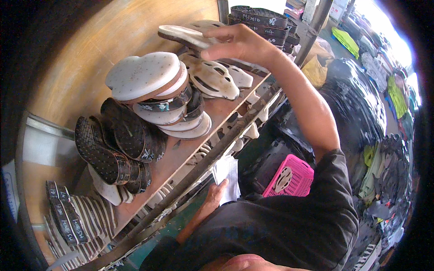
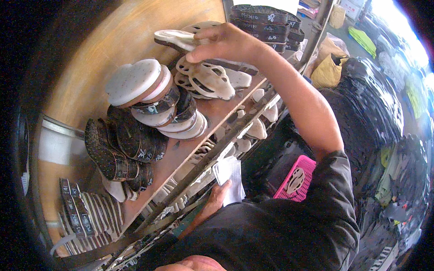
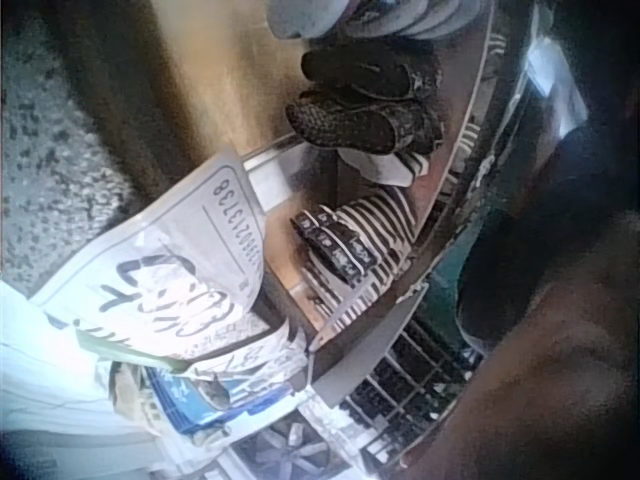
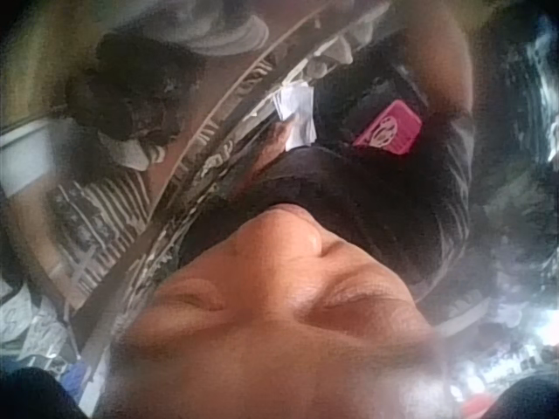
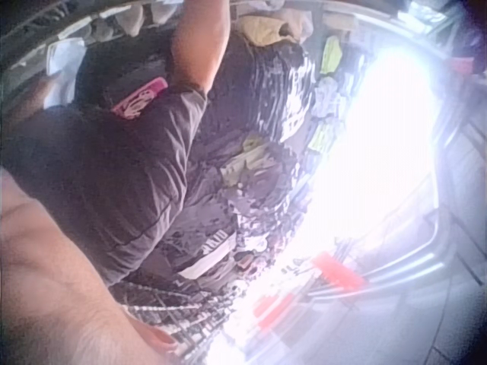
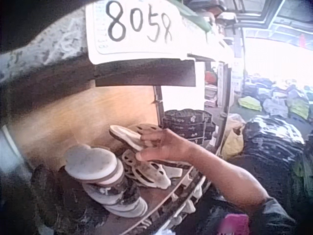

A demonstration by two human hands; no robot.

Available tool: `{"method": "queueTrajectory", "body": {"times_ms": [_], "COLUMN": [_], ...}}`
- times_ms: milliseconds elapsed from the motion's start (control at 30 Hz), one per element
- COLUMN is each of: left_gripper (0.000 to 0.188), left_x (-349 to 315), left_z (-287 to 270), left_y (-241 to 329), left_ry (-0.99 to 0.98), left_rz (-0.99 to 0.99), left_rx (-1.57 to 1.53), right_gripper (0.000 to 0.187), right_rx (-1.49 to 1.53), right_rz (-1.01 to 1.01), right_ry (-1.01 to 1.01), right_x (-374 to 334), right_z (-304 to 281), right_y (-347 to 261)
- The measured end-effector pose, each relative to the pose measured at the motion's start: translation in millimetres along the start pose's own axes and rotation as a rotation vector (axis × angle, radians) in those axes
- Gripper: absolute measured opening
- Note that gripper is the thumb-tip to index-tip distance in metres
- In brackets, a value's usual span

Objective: The person picks individual slippers from a shelf, briefly turns them over to view the sole, and places them into a pink basket. The person repeats this process for several slippers while holding a paper list in the other hand.

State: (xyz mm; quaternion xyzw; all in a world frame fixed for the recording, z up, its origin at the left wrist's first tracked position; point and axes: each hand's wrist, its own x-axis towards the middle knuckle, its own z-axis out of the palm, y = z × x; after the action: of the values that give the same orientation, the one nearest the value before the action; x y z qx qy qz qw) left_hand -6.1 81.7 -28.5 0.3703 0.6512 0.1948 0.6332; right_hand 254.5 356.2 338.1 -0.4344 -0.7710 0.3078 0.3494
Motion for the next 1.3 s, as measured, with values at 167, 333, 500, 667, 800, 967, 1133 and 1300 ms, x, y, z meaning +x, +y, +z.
{"method": "queueTrajectory", "body": {"times_ms": [167, 333, 500, 667, 800, 967, 1133, 1300], "left_gripper": [0.061, 0.053, 0.054, 0.048, 0.050, 0.046, 0.042, 0.052], "left_x": [1, -1, -3, -7, -4, 6, 10, 22], "left_z": [-3, -5, -4, -4, -1, 5, 5, 7], "left_y": [-1, -2, -3, -3, -3, -14, -31, -47], "left_ry": [-0.037, 0.001, 0.043, 0.048, 0.002, -0.013, -0.015, 0.121], "left_rz": [0.049, 0.049, 0.142, 0.159, 0.112, 0.069, 0.133, 0.140], "left_rx": [-0.025, 0.089, -0.029, 0.029, -0.007, 0.006, -0.108, 0.009], "right_gripper": [0.068, 0.071, 0.074, 0.066, 0.060, 0.061, 0.057, 0.064], "right_rx": [-0.228, -0.360, -0.329, -0.454, -0.575, -0.659, -0.720, -0.568], "right_rz": [-0.053, -0.054, -0.056, -0.132, -0.122, -0.094, -0.056, -0.119], "right_ry": [0.159, 0.108, 0.128, 0.133, 0.162, 0.170, 0.113, 0.263], "right_x": [1, 0, -10, -19, -16, -8, -7, 19], "right_z": [28, 44, 43, 50, 66, 78, 74, 18], "right_y": [20, 30, 26, 27, 37, 48, 40, 37]}}
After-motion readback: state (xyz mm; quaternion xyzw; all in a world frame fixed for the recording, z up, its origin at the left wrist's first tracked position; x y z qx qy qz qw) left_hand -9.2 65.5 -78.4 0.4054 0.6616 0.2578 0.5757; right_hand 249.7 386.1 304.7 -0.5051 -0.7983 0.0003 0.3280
